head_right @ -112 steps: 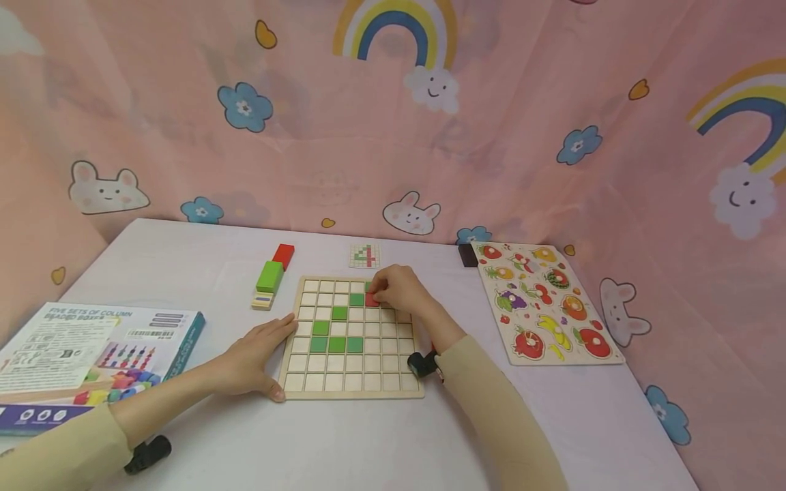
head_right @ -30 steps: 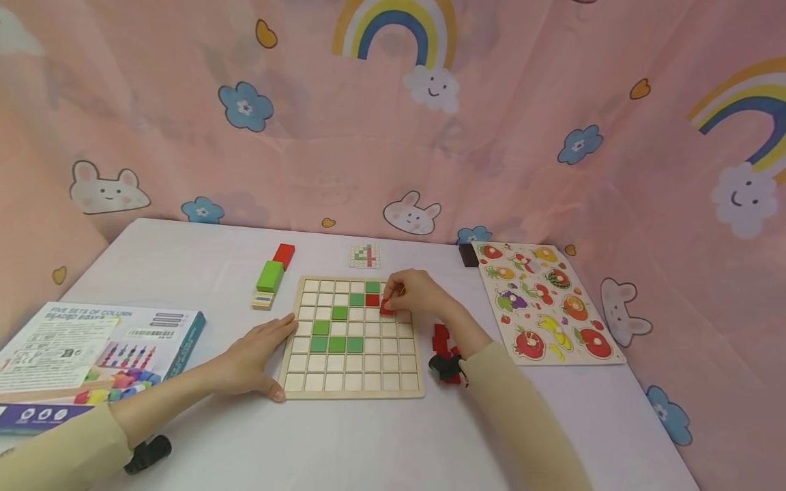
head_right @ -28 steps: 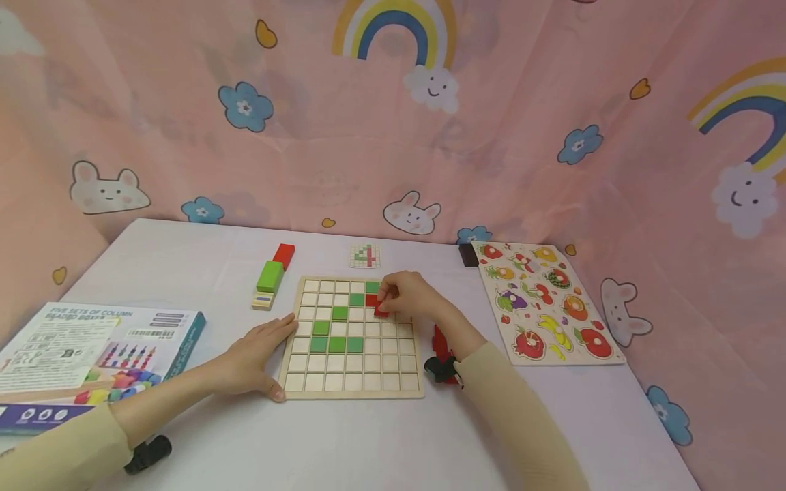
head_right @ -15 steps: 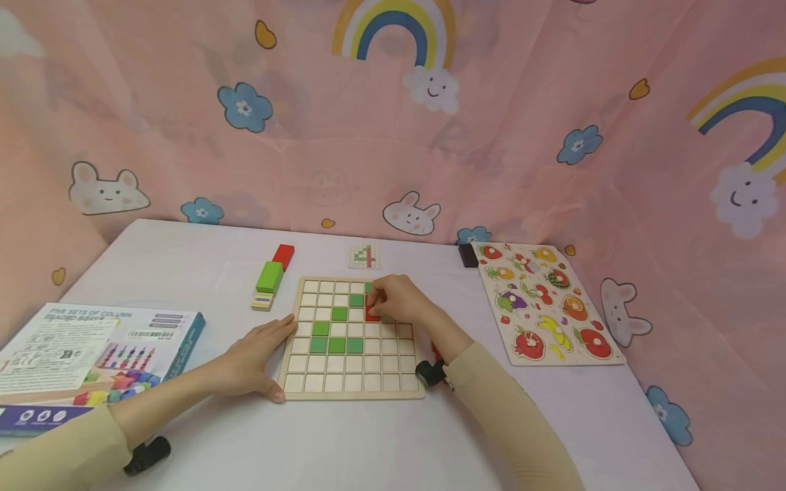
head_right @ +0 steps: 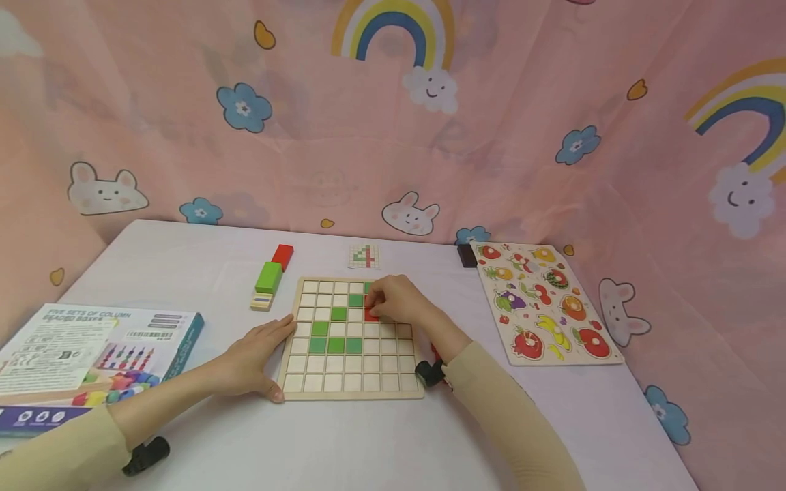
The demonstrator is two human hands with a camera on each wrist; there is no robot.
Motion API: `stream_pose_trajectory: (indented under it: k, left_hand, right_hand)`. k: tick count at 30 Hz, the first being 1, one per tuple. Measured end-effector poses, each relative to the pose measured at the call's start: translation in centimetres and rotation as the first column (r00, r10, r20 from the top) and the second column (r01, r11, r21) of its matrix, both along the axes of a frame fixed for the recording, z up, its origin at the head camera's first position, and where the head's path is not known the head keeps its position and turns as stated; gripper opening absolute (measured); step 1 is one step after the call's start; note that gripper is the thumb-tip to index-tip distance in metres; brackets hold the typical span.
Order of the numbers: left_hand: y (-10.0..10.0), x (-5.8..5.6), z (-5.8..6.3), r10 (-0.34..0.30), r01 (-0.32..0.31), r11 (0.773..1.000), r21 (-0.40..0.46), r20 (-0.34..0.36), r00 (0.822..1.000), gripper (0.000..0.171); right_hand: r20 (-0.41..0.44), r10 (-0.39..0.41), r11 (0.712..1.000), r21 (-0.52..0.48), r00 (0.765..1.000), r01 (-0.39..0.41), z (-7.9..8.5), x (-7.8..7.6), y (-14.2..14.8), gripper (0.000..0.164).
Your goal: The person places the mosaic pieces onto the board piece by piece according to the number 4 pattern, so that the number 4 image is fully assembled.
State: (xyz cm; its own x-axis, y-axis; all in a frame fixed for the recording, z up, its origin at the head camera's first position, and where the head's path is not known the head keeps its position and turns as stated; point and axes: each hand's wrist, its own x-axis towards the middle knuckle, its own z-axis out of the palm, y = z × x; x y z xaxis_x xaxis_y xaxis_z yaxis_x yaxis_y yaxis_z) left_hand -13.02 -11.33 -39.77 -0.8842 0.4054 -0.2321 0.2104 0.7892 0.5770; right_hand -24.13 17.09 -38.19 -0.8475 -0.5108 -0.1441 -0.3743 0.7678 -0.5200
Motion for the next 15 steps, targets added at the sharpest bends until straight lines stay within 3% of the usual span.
stream_pose_trajectory:
  k: [6,15]
  left_hand:
    - [0.0,0.0,0.0,0.000,0.000,1.000,-0.006,0.001,1.000,0.118]
    - [0.0,0.0,0.1,-0.001,0.001,1.000,0.001,0.007,1.000,0.118]
  right_hand:
    - [0.019,-0.022,0.999,-0.027,1.000,0.022,0.9,-0.2,2.1,0.004]
    - [0.073,0.071,0.997,-0.042,0.995,-0.068,1.7,-1.3,8.1,0.010]
